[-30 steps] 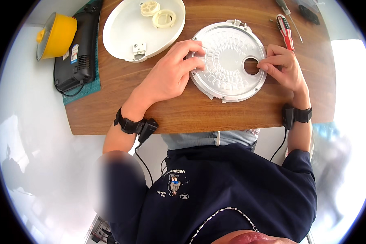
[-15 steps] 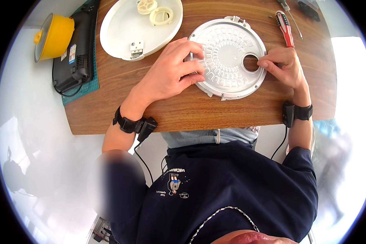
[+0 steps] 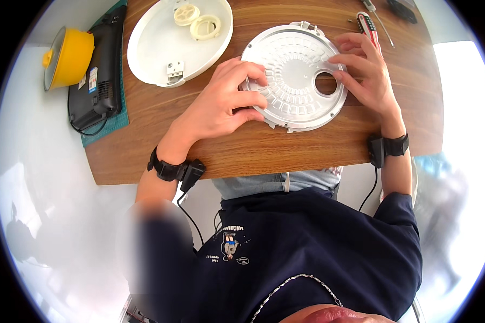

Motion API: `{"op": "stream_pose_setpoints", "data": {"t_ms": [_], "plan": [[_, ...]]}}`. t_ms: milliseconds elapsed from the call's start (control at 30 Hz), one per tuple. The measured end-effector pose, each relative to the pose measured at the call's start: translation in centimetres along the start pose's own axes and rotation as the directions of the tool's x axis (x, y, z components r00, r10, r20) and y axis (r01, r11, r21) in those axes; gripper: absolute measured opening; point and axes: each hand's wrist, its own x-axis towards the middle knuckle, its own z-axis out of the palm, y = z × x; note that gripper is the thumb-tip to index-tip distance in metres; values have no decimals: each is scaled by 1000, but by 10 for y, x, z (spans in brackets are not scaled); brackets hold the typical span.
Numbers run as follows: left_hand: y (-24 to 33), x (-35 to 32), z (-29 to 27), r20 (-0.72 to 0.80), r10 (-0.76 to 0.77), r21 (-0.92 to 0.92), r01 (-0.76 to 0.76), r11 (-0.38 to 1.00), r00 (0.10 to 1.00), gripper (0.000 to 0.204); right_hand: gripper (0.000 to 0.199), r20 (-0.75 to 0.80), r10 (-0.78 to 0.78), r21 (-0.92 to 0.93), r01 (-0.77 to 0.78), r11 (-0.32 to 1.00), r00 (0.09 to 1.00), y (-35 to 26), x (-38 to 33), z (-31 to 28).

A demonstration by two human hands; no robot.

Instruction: The person assembles a white plastic appliance lid by inserting a small circular component into a central hole, then aligning and securing a ring around the lid using a screwdriver. The person tightens multiple screws around the perimeter to fasten the ring.

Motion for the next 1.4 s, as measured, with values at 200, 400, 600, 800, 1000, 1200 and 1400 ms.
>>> {"op": "stream_pose_setpoints", "data": {"t_ms": [200,400,600,800,1000,1200,1400], "plan": [[0,2,3,-4,13,17,-13,1000,1000,25,44,26,95,32,-96,995,995,5,-3,4],[3,4,3,6,3,25,-4,1000,1000,26,44,44,93,33,-94,995,995,8,-5,5],[5,2,5,5,-50,-54,50,997,999,28,44,80,90,31,-93,995,993,9,-5,6],[4,-1,5,-7,-40,-27,40,999,999,29,47,77,84,51,-88,995,993,10,-4,6],[11,2,11,-37,33,99,-29,995,999,22,46,66,248,266,-256,929,967,13,-4,13],[10,2,14,-69,86,141,-75,987,994,20,42,122,311,430,-333,839,942,20,-5,16],[13,3,18,-64,81,113,-73,991,995,20,43,141,307,455,-338,824,941,21,-7,19]]}}
